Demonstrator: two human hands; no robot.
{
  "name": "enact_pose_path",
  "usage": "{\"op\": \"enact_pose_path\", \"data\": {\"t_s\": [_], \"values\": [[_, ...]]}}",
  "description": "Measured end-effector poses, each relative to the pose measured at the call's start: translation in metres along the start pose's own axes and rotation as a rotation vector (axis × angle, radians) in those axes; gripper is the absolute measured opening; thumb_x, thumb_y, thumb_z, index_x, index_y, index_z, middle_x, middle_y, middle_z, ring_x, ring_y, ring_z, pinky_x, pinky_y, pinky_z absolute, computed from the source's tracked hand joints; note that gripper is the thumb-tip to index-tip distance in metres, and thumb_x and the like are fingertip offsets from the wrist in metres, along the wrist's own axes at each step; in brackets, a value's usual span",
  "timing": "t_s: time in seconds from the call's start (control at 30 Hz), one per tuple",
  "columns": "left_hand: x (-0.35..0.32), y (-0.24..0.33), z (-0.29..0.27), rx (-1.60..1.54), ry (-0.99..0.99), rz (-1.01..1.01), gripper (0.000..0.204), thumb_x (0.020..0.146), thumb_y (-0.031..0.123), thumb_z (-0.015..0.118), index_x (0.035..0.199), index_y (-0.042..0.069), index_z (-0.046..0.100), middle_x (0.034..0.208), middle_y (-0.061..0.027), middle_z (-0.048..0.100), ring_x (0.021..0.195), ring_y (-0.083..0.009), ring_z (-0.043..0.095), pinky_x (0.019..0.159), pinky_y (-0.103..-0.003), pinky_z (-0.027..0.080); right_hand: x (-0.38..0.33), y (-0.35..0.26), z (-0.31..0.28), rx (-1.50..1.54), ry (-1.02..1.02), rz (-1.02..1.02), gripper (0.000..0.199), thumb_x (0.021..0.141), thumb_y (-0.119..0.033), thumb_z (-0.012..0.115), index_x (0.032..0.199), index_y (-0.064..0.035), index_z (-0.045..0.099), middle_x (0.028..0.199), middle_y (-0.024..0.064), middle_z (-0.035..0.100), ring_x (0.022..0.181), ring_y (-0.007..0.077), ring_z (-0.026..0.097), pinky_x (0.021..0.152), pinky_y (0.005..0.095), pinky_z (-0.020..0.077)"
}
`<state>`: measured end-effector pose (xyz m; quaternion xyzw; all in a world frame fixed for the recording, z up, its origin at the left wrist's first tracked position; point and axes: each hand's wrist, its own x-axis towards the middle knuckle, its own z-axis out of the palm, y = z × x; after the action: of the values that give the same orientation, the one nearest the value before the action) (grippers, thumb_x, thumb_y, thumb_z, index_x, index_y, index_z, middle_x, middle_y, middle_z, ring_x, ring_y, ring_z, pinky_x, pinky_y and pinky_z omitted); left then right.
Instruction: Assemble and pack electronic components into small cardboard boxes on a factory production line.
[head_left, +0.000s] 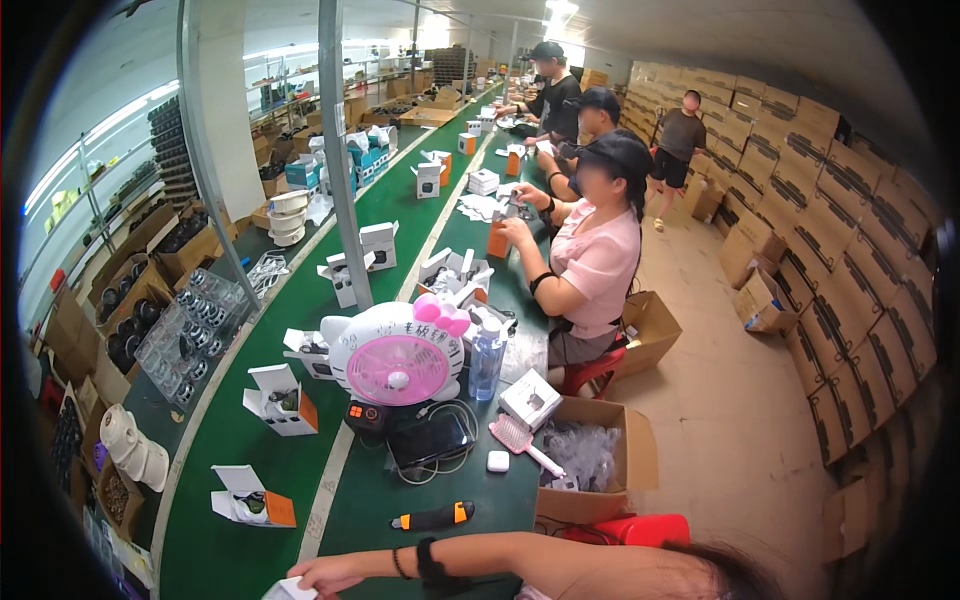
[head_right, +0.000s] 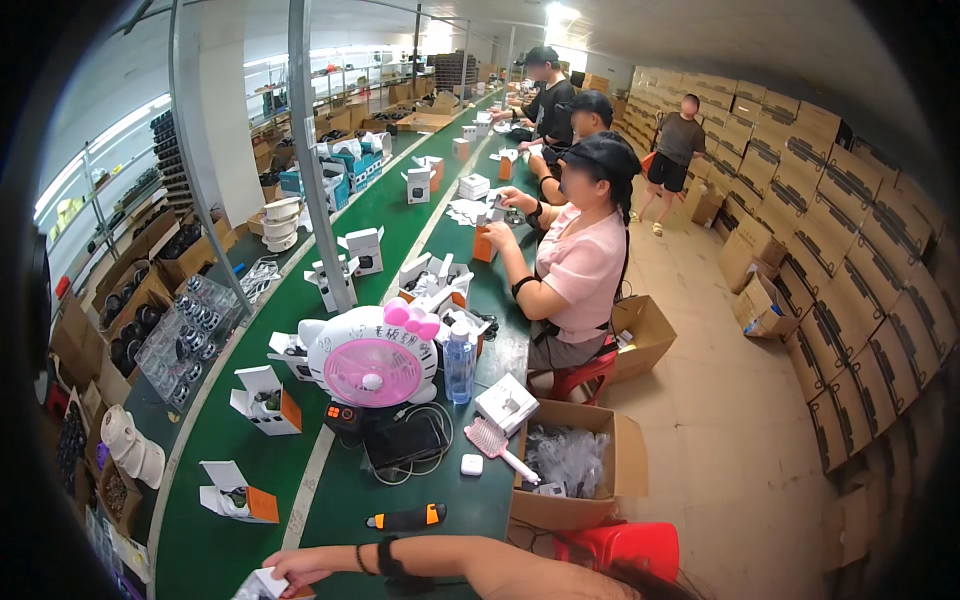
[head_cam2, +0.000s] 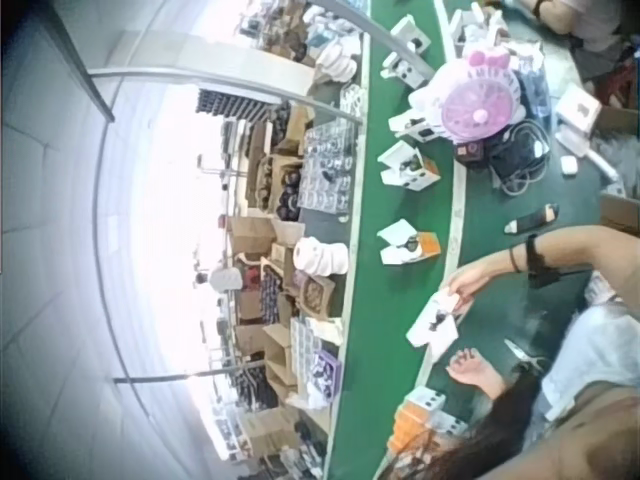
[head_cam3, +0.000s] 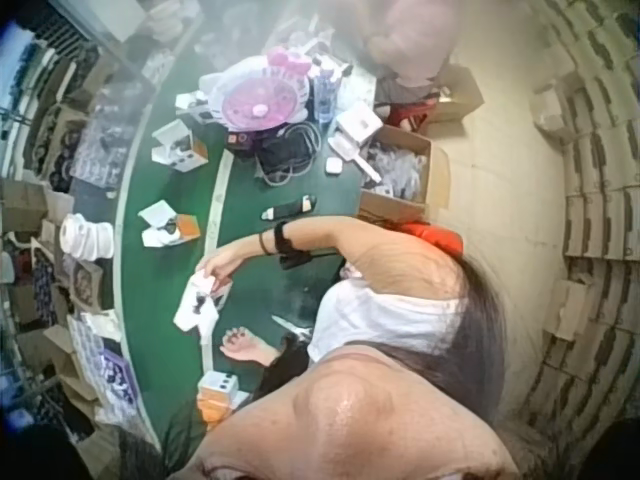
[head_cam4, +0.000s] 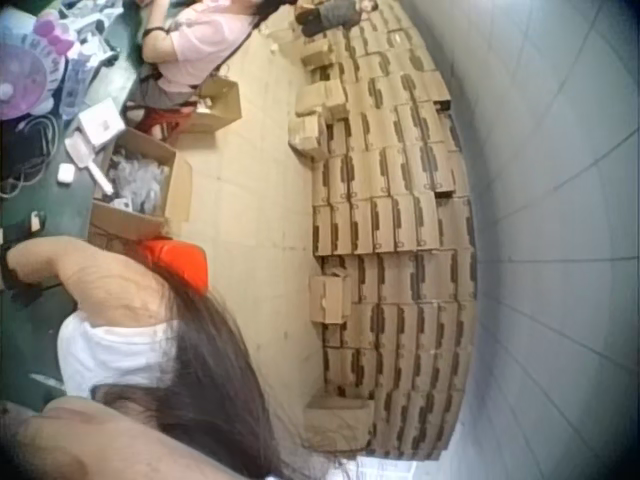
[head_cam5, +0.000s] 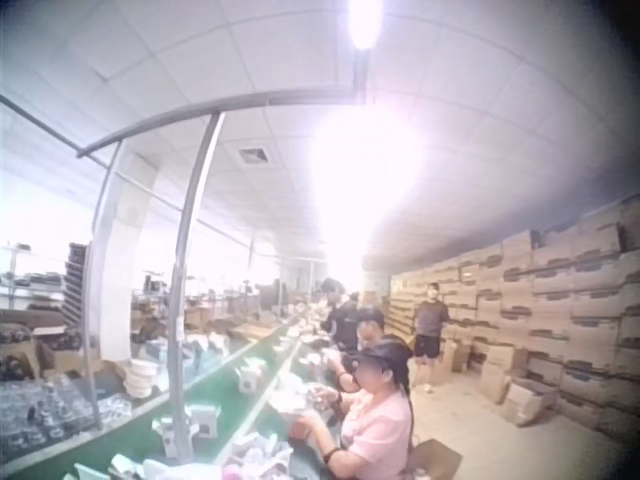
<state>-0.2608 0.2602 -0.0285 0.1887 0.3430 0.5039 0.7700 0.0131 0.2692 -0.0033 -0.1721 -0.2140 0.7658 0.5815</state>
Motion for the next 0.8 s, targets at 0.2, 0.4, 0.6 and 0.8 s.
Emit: {"op": "enact_pose_path", "data": {"t_s": [0.2, 0.4, 0.6, 0.8], "values": [[-0.016, -0.013, -0.021, -0.048, -0.053, -0.127, 0.037, 0.091, 0.036, 0.038, 0.085, 0.010, 0.064, 0.082, -0.0074, 0.067, 0.076, -0.0288, 0.062, 0.073, -0.045, 0.047, 0.100, 0.027, -0.020, 0.064, -0.073, 0.015, 0.032, 0.085, 0.000, 0.038, 0.116, -0.0093, 0.038, 0.103, 0.0036, 0.042, 0.083, 0.0121, 0.050, 0.074, 0.0282, 0.0505], [-0.001, 0.004, -0.026, 0.084, -0.037, -0.116, 0.036, 0.089, 0.038, 0.042, 0.092, 0.009, 0.062, 0.088, -0.0108, 0.064, 0.080, -0.0312, 0.060, 0.073, -0.045, 0.047, 0.141, 0.065, -0.055, 0.066, 0.120, -0.044, 0.052, 0.088, -0.002, 0.034, 0.138, -0.0132, 0.024, 0.107, 0.0025, 0.040, 0.090, 0.0118, 0.048, 0.086, 0.0263, 0.0461], [0.052, 0.100, -0.021, 0.252, -0.094, 0.008, 0.038, 0.088, 0.041, 0.047, 0.100, 0.007, 0.060, 0.094, -0.0141, 0.061, 0.084, -0.0335, 0.058, 0.074, -0.045, 0.047, 0.157, 0.062, -0.067, -0.097, 0.227, -0.104, 0.058, 0.088, -0.002, 0.034, 0.143, -0.0122, 0.021, 0.124, 0.0028, 0.039, 0.107, 0.0143, 0.046, 0.094, 0.0305, 0.0422], [0.078, 0.168, -0.009, 0.399, -0.202, 0.069, 0.042, 0.087, 0.043, 0.051, 0.106, 0.006, 0.059, 0.100, -0.0170, 0.059, 0.088, -0.0355, 0.057, 0.075, -0.045, 0.048, 0.167, 0.048, -0.072, -0.401, 0.483, -0.211, 0.049, 0.091, -0.005, 0.037, 0.140, -0.0091, 0.030, 0.120, 0.0089, 0.047, 0.106, 0.0153, 0.049, 0.087, 0.0274, 0.0425]]}}
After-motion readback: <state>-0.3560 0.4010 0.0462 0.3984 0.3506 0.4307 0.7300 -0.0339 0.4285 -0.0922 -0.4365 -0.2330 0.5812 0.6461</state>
